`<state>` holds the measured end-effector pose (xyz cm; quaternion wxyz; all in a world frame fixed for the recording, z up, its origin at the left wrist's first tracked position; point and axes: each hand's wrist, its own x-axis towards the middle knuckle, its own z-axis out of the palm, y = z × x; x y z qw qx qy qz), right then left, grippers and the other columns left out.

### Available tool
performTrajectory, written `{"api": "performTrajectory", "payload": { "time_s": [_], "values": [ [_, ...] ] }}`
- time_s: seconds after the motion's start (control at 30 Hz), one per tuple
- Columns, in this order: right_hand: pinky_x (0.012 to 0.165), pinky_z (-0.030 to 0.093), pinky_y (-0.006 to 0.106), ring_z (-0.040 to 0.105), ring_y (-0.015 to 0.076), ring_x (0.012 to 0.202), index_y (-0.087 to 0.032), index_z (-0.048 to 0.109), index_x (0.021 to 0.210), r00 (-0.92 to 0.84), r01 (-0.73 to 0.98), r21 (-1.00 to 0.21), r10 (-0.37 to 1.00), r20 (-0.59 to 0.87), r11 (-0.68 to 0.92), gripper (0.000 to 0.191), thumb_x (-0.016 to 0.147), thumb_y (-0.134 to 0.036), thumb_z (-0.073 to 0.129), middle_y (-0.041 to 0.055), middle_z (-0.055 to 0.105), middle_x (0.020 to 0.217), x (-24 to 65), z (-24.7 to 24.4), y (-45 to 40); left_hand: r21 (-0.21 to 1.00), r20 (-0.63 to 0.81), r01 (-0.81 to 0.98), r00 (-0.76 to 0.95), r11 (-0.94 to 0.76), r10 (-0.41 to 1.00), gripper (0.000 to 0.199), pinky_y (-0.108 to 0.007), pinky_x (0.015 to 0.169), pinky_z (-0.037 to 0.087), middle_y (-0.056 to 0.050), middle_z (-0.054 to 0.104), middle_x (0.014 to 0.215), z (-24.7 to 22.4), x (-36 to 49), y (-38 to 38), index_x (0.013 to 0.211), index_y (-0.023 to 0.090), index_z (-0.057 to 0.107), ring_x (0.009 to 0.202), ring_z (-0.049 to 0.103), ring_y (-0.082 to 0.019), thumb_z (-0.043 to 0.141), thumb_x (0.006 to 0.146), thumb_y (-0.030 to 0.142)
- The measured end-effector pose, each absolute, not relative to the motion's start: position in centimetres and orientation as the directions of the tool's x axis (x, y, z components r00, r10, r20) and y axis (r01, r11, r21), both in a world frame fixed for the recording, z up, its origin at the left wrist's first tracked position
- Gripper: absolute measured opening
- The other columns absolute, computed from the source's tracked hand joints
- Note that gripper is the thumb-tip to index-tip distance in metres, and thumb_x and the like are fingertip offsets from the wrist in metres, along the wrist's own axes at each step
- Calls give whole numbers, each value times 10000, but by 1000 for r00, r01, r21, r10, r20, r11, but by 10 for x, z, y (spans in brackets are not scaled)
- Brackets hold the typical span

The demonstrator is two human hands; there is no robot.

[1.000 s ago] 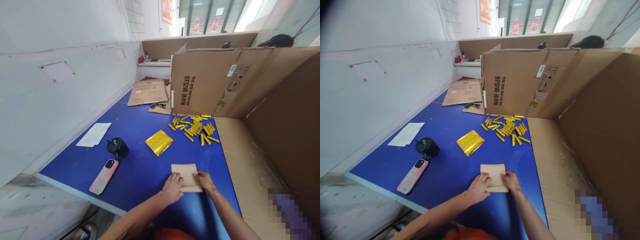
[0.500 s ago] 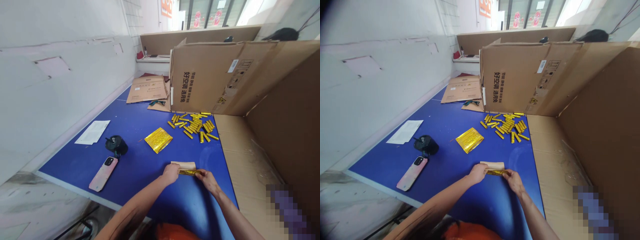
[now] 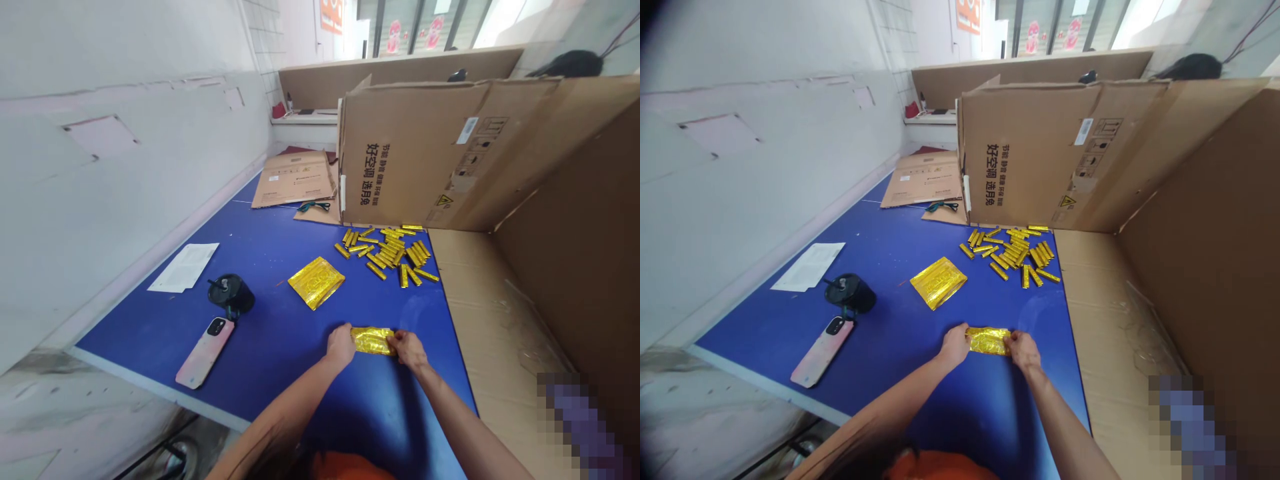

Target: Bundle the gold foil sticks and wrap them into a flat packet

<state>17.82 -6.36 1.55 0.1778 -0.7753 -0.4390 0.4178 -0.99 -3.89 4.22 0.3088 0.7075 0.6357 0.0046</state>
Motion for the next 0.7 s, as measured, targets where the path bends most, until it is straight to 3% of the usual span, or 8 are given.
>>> {"api": "performTrajectory", "payload": {
  "time_s": [0.3, 0.57, 0.7],
  "values": [
    [420, 359, 213, 511, 103, 354, -203, 546, 615, 227, 544, -653, 842, -490, -527, 171, 724, -334, 531, -55, 508, 433, 179, 16, -65, 498, -370, 863, 130, 78, 920, 284, -234, 842, 379, -87, 614, 1005, 40, -8, -45, 1006, 136, 570, 945, 557, -171, 442, 759, 79],
    [445, 330, 204, 512, 104, 422, -208, 544, 526, 274, 604, -581, 826, -493, -546, 211, 722, -285, 534, -38, 533, 413, 176, 15, -61, 453, -365, 878, 28, 151, 930, 268, -276, 853, 376, -124, 594, 995, 36, -11, -49, 962, 117, 588, 959, 540, -206, 465, 728, 75],
    [443, 334, 208, 510, 107, 419, -197, 561, 582, 282, 585, -582, 814, -507, -565, 273, 768, -376, 472, -19, 560, 447, 174, 20, -61, 472, -348, 870, 39, 139, 937, 257, -274, 849, 377, -121, 595, 976, 32, -14, -48, 941, 114, 590, 943, 543, -200, 449, 732, 65]
  ]
}}
